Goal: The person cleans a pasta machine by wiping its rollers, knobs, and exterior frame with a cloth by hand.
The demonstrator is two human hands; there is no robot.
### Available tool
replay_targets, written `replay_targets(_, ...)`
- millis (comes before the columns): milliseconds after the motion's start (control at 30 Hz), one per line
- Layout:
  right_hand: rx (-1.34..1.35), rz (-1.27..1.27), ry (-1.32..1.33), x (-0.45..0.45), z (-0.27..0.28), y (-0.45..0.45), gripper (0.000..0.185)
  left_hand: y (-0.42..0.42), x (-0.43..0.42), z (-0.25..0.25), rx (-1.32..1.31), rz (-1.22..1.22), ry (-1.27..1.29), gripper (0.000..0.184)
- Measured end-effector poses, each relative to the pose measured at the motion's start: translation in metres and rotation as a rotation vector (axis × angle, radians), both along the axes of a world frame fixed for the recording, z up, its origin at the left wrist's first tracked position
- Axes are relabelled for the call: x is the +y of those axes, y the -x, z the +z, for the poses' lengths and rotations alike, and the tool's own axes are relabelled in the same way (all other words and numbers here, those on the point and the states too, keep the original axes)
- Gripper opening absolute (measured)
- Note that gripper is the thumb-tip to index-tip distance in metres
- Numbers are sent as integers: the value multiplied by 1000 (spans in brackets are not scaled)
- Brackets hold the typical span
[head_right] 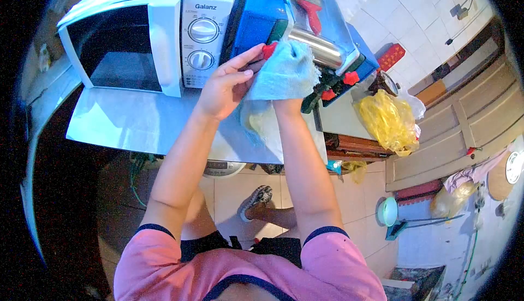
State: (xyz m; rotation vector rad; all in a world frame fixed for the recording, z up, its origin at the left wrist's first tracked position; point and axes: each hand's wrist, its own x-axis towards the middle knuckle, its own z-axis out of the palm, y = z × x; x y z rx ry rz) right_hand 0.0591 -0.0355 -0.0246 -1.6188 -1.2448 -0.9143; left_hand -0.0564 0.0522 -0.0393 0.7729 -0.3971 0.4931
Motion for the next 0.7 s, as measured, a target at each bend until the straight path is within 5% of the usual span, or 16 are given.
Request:
replay_targets(167, 7, -147, 31, -2, 7, 15, 28, -2, -1, -4, -3, 28, 28, 56)
replay_targets(300, 284, 28, 82, 4, 10, 16, 28, -3, 2, -3, -33, -58, 58, 56)
replay_targets(433, -212, -136, 176, -1, -2, -2, 32, 0, 0, -1, -17, -54, 93, 56)
replay_targets(533, 347, 263, -103, 2, -15, -7, 36, -3, 0, -3, -26, -12, 57, 56)
replay_targets(567, 347, 265, -101, 4, -14, -4, 36, -3, 0, -3, -27, -10, 58, 56)
replay_targets(700, 43, -169, 168, 6, -8, -4, 32, -1, -3, -1, -33, -23, 45, 56)
